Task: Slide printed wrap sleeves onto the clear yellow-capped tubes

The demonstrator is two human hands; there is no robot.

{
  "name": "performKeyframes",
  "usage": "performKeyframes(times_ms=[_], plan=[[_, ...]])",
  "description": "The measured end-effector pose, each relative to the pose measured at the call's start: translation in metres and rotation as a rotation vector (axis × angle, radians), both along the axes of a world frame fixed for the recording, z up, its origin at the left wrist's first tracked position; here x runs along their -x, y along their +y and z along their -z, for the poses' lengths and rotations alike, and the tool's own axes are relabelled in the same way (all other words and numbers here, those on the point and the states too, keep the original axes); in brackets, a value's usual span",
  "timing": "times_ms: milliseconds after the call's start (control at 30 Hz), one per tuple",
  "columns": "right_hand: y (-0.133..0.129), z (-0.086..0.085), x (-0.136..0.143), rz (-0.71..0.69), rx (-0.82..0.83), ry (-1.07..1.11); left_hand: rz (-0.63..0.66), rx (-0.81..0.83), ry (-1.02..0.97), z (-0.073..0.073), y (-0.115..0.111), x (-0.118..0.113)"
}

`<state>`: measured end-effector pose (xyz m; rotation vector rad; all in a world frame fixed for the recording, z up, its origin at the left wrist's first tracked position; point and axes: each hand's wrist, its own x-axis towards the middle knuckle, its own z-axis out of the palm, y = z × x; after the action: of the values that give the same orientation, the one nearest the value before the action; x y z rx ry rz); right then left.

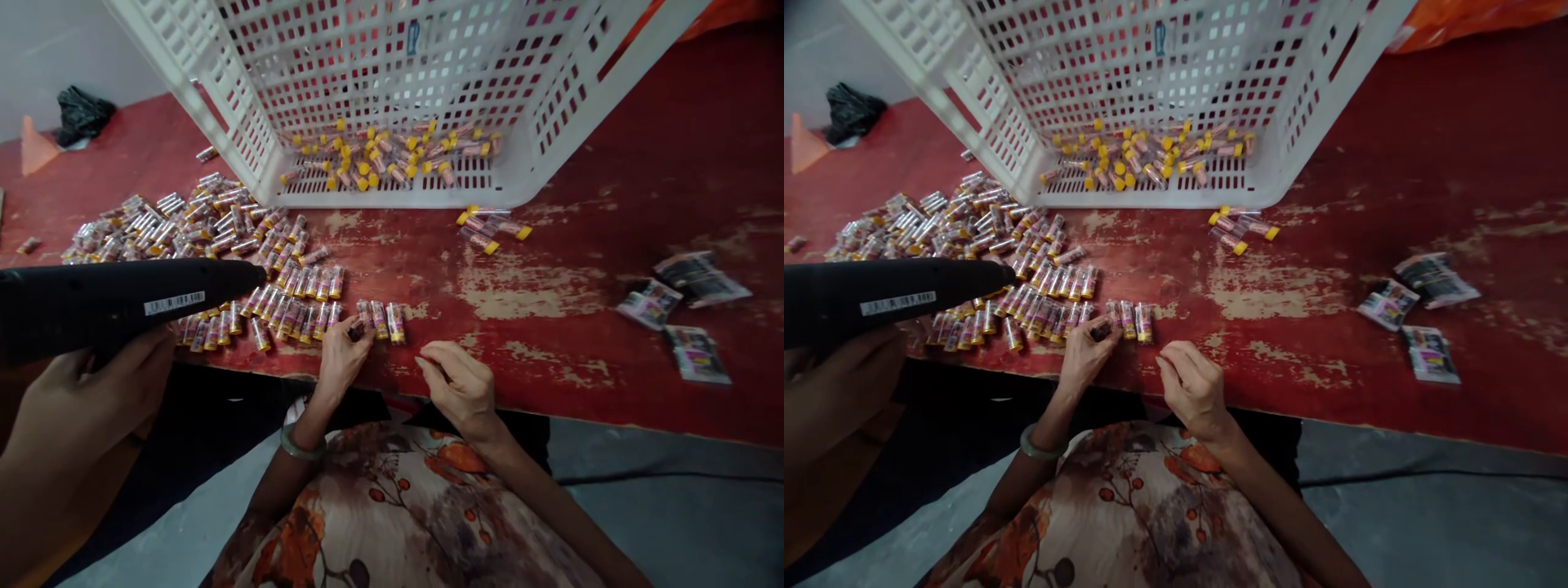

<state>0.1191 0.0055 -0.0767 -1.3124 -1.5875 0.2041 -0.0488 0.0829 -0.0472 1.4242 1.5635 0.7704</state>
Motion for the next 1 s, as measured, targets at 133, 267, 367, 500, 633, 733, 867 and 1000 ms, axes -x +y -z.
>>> performKeyframes(times_ms=[133, 267, 367, 500, 633, 733, 867, 1000], plan=[[0.006, -0.001, -0.009, 0.008, -0.007, -0.009, 0.04, -0.038, -0.043, -0.001, 0.001, 0.001], [0.005, -0.003, -0.013, 0.025, -0.004, -0.011, -0.082, -0.084, -0.091, -0.007, -0.017, 0.012], [-0.001, 0.0, 0.0, -0.057, -0.024, -0.122, -0.196, -0.047, -0.126, -0.009, -0.046, 0.025], [-0.008, 0.01, 0.032, -0.186, -0.033, -0.401, -0.246, 0.177, -0.302, -0.001, -0.081, 0.041], [-0.003, 0.019, 0.054, -0.152, 0.019, -0.508, -0.343, 0.204, -0.361, 0.007, -0.089, 0.047], [0.004, 0.021, 0.06, -0.146, 0.059, -0.513, -0.375, 0.201, -0.397, 0.009, -0.083, 0.046], [0.01, 0.023, 0.065, -0.114, 0.038, -0.535, -0.399, 0.206, -0.469, 0.01, -0.075, 0.043], [0.014, 0.024, 0.068, -0.085, 0.03, -0.455, -0.376, 0.189, -0.491, 0.011, -0.074, 0.044]])
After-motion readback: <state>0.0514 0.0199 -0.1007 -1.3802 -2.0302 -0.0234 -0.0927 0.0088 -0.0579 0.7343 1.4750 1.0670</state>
